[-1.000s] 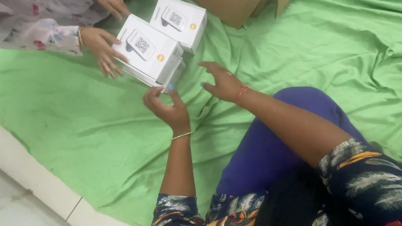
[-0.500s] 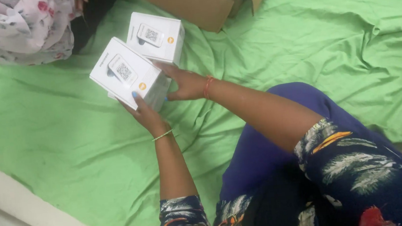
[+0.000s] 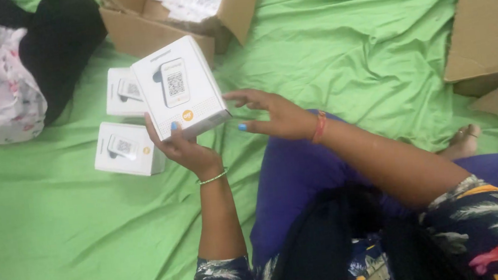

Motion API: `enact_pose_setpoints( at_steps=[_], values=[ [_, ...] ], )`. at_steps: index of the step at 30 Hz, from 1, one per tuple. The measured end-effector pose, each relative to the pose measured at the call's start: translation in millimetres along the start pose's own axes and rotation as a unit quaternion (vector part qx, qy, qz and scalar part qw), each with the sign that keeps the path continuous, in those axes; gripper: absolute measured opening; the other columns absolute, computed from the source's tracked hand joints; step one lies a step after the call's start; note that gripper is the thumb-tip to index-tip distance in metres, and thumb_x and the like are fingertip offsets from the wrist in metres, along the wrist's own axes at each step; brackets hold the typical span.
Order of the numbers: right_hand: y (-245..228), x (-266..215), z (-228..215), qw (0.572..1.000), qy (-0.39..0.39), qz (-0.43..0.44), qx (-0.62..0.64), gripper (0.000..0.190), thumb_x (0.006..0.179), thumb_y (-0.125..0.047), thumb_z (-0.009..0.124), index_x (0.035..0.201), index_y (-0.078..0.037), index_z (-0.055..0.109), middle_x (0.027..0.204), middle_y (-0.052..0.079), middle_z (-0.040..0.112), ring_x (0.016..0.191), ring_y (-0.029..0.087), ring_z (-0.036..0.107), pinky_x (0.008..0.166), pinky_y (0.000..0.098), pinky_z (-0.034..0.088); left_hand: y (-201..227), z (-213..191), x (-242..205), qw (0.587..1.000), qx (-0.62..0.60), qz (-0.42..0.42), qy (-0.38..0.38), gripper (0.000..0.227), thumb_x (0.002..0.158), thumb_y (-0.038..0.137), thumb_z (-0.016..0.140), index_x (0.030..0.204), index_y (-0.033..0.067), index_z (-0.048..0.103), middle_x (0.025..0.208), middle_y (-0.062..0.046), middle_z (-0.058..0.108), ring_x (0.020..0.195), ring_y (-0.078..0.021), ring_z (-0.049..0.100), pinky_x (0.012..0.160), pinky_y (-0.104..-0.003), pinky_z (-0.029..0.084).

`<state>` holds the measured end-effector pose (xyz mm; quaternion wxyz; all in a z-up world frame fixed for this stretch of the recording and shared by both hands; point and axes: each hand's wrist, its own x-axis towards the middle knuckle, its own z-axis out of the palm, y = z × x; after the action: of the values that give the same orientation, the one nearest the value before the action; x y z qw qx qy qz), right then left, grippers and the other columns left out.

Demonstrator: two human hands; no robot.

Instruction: The person packs electronic devices and power adapters into individual product boxes.

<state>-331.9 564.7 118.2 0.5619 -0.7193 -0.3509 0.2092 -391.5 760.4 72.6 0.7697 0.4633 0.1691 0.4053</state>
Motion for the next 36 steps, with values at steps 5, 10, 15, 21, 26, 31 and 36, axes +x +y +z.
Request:
enact_pose_setpoints(
  at_steps=[5, 10, 15, 21, 26, 31, 36],
  values=[
    [-10, -89, -103, 0.984, 0.166, 0.069, 0.003, 0.079, 0.095, -0.018, 0.067, 0.161, -0.007, 0.024, 0.159, 0.014, 0.044, 0.138, 0.027, 0.055, 0.112, 0.0424, 0.05, -8, 81, -38, 0.981, -0.026, -0.04, -0.189, 0.062, 0.097, 0.012, 0.049, 0.156, -0.001, 0.036, 0.153, -0.021, 0.047, 0.136, -0.0302, 0.054, 0.112, -0.043, 0.049],
    [-21, -203, -193, 0.922, 0.27, 0.098, 0.26, 0.092, 0.098, -0.055, 0.052, 0.163, -0.003, 0.014, 0.158, 0.021, 0.04, 0.143, 0.031, 0.046, 0.111, 0.047, 0.048, -29, 171, -85, 0.898, -0.04, -0.093, -0.428, 0.072, 0.087, 0.023, 0.053, 0.154, 0.001, 0.039, 0.158, -0.019, 0.046, 0.151, -0.0284, 0.041, 0.13, -0.041, 0.029],
    [34, -275, -219, 0.867, 0.295, 0.032, 0.4, 0.081, 0.101, -0.048, 0.055, 0.158, 0.004, 0.031, 0.155, 0.017, 0.05, 0.141, 0.025, 0.05, 0.118, 0.0396, 0.041, -62, 256, -126, 0.803, 0.033, -0.045, -0.594, 0.079, 0.086, 0.017, 0.052, 0.162, 0.0026, 0.031, 0.169, -0.017, 0.033, 0.161, -0.0282, 0.027, 0.135, -0.042, 0.019],
    [112, -278, -244, 0.798, 0.408, 0.017, 0.443, 0.053, 0.105, -0.033, 0.062, 0.142, 0.003, 0.055, 0.136, 0.012, 0.062, 0.123, 0.022, 0.059, 0.108, 0.0376, 0.046, -134, 291, -166, 0.833, 0.144, -0.112, -0.521, 0.072, 0.098, 0.02, 0.057, 0.162, 0.0082, 0.027, 0.17, -0.014, 0.028, 0.155, -0.0307, 0.031, 0.125, -0.044, 0.031],
    [134, -248, -247, 0.724, 0.519, 0.139, 0.432, 0.054, 0.087, -0.045, 0.066, 0.129, -0.013, 0.057, 0.122, 0.005, 0.065, 0.114, 0.021, 0.062, 0.093, 0.0471, 0.055, -179, 276, -184, 0.857, 0.187, -0.244, -0.414, 0.066, 0.103, 0.032, 0.059, 0.16, 0.0114, 0.034, 0.16, -0.013, 0.045, 0.144, -0.0293, 0.047, 0.111, -0.043, 0.044],
    [200, -246, -237, 0.673, 0.534, 0.192, 0.475, 0.058, 0.088, -0.047, 0.071, 0.13, -0.008, 0.061, 0.126, 0.007, 0.066, 0.118, 0.025, 0.061, 0.1, 0.0462, 0.053, -211, 281, -182, 0.81, 0.265, -0.282, -0.441, 0.073, 0.088, 0.025, 0.074, 0.15, 0.0128, 0.037, 0.137, -0.011, 0.055, 0.113, -0.0233, 0.062, 0.077, -0.033, 0.06],
    [198, -249, -237, 0.703, 0.511, 0.231, 0.438, 0.054, 0.088, -0.046, 0.067, 0.128, -0.01, 0.061, 0.123, 0.007, 0.066, 0.115, 0.022, 0.06, 0.099, 0.0448, 0.049, -262, 272, -170, 0.822, 0.242, -0.198, -0.477, 0.072, 0.087, 0.021, 0.073, 0.149, 0.0109, 0.04, 0.141, -0.013, 0.053, 0.121, -0.0258, 0.057, 0.088, -0.039, 0.054]
  ],
)
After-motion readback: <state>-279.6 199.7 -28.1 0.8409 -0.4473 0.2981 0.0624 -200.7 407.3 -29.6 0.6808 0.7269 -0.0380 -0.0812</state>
